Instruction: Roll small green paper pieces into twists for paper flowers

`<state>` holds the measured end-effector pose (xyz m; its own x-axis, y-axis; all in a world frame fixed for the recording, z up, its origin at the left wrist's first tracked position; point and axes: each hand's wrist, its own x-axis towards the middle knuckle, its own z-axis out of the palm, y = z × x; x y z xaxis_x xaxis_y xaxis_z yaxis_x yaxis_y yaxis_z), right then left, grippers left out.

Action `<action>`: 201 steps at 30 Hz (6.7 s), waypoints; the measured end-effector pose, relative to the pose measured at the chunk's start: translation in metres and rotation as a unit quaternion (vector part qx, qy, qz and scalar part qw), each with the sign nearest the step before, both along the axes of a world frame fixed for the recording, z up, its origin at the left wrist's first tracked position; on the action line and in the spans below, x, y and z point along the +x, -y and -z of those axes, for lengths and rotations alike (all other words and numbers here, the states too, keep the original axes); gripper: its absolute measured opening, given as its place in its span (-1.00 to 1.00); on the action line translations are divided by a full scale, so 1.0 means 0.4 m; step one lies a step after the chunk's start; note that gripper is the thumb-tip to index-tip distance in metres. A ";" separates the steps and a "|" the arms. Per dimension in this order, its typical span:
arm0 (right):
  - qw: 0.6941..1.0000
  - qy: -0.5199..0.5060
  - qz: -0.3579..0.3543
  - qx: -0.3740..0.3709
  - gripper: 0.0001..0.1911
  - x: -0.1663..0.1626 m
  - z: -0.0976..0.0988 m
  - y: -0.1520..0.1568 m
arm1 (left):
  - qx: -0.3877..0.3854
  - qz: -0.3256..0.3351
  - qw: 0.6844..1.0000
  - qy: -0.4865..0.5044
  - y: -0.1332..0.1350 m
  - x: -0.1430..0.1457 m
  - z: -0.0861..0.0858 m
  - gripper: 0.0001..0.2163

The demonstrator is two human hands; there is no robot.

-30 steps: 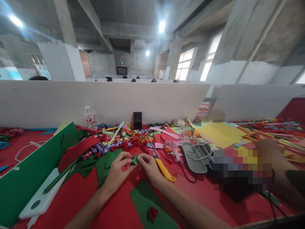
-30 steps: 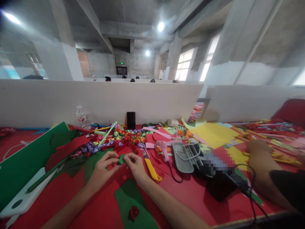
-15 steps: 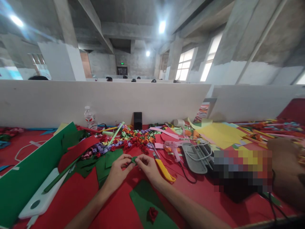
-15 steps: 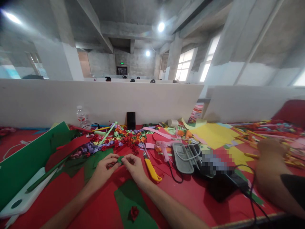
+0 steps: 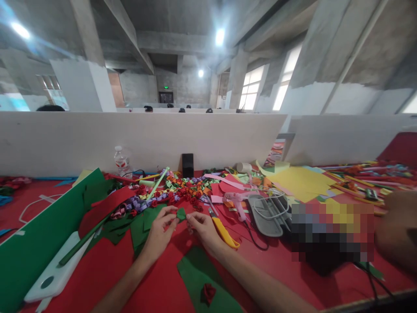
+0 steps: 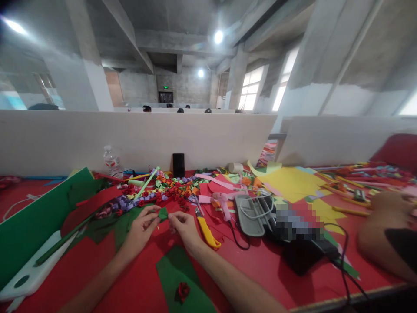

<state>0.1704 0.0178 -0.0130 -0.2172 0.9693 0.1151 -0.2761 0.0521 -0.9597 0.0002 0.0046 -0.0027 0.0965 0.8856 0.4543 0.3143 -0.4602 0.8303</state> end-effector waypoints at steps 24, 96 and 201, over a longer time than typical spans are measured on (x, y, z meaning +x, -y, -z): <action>0.992 0.101 0.051 0.058 -0.67 0.007 0.003 -0.008 | -0.118 0.012 0.984 0.136 -0.003 0.002 0.006 -0.84; 0.982 0.093 0.046 0.161 -0.82 0.008 -0.027 0.019 | 0.187 -0.018 0.981 -0.056 0.025 -0.007 -0.025 -0.92; 0.980 0.139 0.058 0.132 -0.73 0.010 -0.043 0.029 | -0.055 0.008 0.983 0.177 0.005 0.015 0.005 -0.84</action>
<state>0.1745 0.0062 0.0043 -0.1659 0.9336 0.3176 0.0158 0.3245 -0.9457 0.0063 0.0025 -0.0045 -0.0360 0.9310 0.3633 -0.0087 -0.3638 0.9314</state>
